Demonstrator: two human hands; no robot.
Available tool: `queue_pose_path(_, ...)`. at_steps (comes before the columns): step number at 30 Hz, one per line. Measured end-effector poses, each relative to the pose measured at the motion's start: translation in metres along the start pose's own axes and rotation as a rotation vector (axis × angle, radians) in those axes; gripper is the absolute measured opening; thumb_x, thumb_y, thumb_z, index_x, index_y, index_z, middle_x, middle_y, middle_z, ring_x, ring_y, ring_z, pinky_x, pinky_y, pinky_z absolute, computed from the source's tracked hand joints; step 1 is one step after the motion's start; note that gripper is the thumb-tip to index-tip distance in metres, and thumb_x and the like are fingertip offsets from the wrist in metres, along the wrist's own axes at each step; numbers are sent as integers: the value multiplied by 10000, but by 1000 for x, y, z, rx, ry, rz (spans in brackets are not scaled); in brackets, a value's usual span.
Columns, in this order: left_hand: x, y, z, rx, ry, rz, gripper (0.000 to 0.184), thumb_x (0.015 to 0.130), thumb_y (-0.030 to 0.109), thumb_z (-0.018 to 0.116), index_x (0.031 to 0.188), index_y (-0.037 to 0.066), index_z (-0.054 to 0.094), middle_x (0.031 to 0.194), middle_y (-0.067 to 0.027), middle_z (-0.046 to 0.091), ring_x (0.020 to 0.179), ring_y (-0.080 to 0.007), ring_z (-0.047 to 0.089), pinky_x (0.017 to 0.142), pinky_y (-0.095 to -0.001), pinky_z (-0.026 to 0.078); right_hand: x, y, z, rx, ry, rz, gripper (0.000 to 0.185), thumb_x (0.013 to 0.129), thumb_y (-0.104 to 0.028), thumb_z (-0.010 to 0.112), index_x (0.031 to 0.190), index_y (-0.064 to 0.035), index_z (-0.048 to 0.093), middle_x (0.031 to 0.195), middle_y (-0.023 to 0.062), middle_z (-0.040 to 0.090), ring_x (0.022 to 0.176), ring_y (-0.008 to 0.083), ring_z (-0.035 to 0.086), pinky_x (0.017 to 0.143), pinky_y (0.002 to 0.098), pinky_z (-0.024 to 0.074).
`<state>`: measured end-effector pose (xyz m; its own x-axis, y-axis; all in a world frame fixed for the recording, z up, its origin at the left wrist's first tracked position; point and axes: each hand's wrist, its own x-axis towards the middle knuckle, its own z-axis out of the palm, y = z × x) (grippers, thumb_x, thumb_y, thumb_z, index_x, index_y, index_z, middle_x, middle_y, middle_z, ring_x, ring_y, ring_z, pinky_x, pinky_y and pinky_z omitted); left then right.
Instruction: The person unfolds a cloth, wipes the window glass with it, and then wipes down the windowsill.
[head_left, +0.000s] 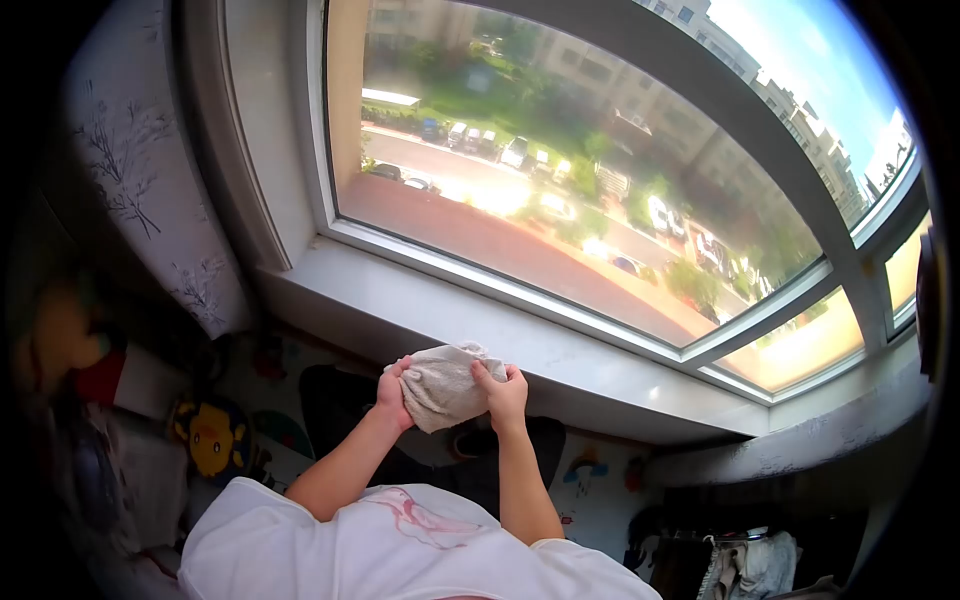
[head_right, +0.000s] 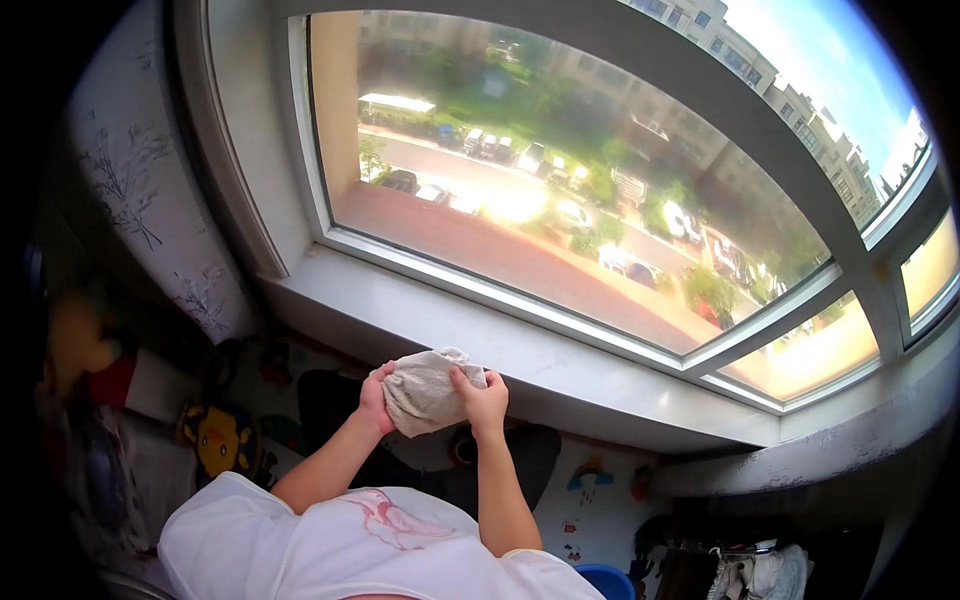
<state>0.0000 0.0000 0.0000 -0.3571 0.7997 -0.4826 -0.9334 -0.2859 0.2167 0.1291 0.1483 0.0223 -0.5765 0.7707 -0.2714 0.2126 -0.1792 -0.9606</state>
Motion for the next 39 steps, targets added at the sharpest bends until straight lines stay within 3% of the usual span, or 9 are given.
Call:
queue_pose_path(8, -1, 11, 21, -48, 142, -15, 621, 1086, 470, 276, 1389, -6, 536, 1447, -206, 559, 1346, -386, 523, 1159, -517, 400, 6, -30, -28, -121, -100, -42, 534, 859, -406, 849, 1091, 35, 657, 956, 76, 704, 855, 149, 643, 779, 297, 527)
queue_pose_path(12, 13, 32, 11, 226, -20, 500, 447, 1083, 439, 492, 1289, 53, 584, 1278, -93, 637, 1226, -232, 584, 1075, -405, 447, 14, -73, -35, -318, 3, -253, 543, 785, -460, 899, 895, -16, 605, 816, 39, 670, 726, 113, 606, 655, 286, 516)
queue_pose_path(15, 0, 57, 24, 261, -264, 554, 279, 1062, 283, 588, 1235, 64, 599, 1167, -36, 670, 1117, -180, 628, 1000, -369, 496, 15, -98, -43, -346, 169, -415, 509, 754, -386, 938, 832, -58, 557, 738, -3, 608, 671, 94, 575, 610, 262, 492)
queue_pose_path(16, -9, 64, 30, 303, -296, 583, 257, 1041, 245, 622, 1221, 63, 601, 1142, -32, 671, 1090, -165, 633, 979, -352, 505, 19, -99, -48, -240, 147, -440, 467, 773, -272, 936, 853, -79, 519, 757, -15, 572, 695, 81, 567, 619, 238, 487)
queue_pose_path(23, -24, 84, 38, 550, -370, 721, 254, 981, 147, 721, 1185, 48, 606, 1049, -3, 669, 980, -87, 624, 879, -261, 515, 16, -81, -50, 328, -219, -149, 300, 861, -104, 822, 1061, -37, 609, 975, 44, 635, 878, 108, 606, 771, 242, 506)
queue_pose_path(28, -29, 85, 44, 869, -261, 963, 241, 992, 155, 711, 1183, 52, 606, 1005, 22, 655, 895, -44, 584, 809, -217, 498, 6, -57, -41, -47, -496, -14, 526, 915, -283, 781, 1358, -48, 621, 1043, 59, 695, 949, 132, 634, 827, 293, 510)
queue_pose_path(32, -31, 77, 55, 929, -279, 1031, 230, 993, 158, 709, 1177, 70, 604, 992, 28, 636, 878, -42, 571, 786, -218, 490, -6, -59, -22, -354, -562, 53, 667, 909, -507, 745, 1375, -45, 622, 1139, 120, 715, 1055, 177, 641, 869, 321, 520)
queue_pose_path(36, -26, 72, 64, 891, -266, 1098, 213, 1008, 156, 686, 1184, 70, 600, 977, 26, 642, 862, -37, 575, 769, -212, 490, 10, -21, -15, -297, -620, -21, 728, 921, -602, 685, 1347, -14, 637, 1168, 121, 705, 1063, 205, 648, 898, 340, 521)
queue_pose_path(39, -35, 70, 70, 880, -241, 1078, 201, 1007, 139, 682, 1180, 67, 609, 958, 21, 651, 834, -46, 596, 750, -219, 522, -2, -30, -29, -384, -684, -21, 728, 848, -560, 777, 1300, -5, 647, 1108, 85, 697, 1021, 171, 639, 903, 315, 513)
